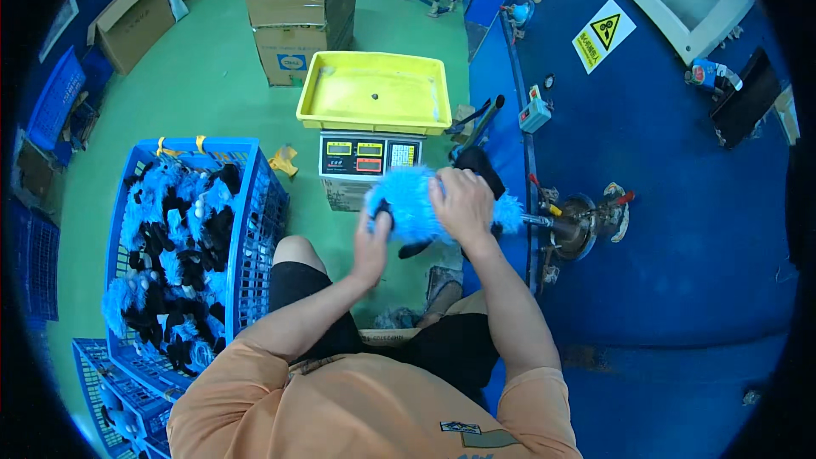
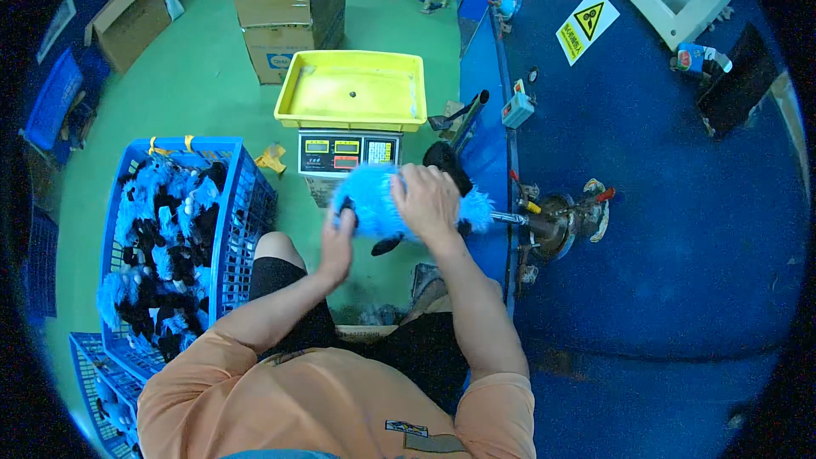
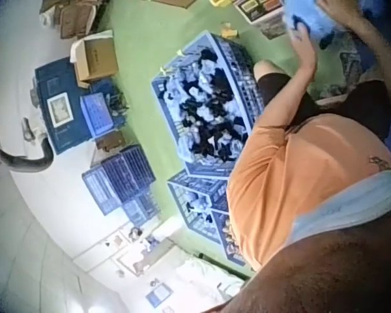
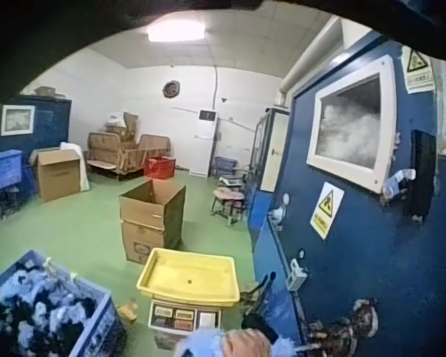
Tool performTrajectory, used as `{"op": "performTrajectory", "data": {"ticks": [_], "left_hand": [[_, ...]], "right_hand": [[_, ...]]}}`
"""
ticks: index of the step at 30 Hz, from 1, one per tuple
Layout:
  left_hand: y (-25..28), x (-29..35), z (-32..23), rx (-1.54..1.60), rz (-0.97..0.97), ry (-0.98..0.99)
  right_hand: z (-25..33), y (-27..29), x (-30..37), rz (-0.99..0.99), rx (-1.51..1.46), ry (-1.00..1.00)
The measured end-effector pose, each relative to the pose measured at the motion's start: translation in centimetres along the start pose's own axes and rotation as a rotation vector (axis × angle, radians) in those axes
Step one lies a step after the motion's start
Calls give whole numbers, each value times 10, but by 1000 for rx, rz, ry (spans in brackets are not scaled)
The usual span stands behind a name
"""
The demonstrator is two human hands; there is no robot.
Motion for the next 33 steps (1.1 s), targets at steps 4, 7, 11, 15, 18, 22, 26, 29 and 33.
{"op": "performTrajectory", "data": {"ticks": [4,7,11,15,18,22,26,29,33], "left_hand": [[-85,6,1,-129,13,-233],[-70,-8,4,-38,157,-169],[-80,-12,1,-18,275,-127],[-89,-14,-14,-233,230,-228],[-80,-18,-9,-224,358,-193],[-65,-20,-11,-203,344,-248],[-48,-27,-9,-173,287,-197],[-40,-41,-3,-80,199,-124],[-74,-40,-7,-299,220,-196]], "right_hand": [[-107,14,20,50,87,-227],[-106,21,24,-3,147,-192],[-98,18,26,-22,88,-177],[-111,26,27,-29,47,-127],[-103,21,27,-23,112,-169],[-83,19,20,-54,70,-158],[-65,15,14,-32,91,-166],[-58,12,10,-16,91,-174],[-90,23,21,-38,93,-132]]}}
Point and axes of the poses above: each hand's wrist, its own x-axis away from the middle knuckle, its own y-axis out of the back of the hand, z = x × y, the point moved 8 cm from there along -x, towards the middle knuckle, and after that the axes turned 7 degrees about -y, right-handed, at the moved point
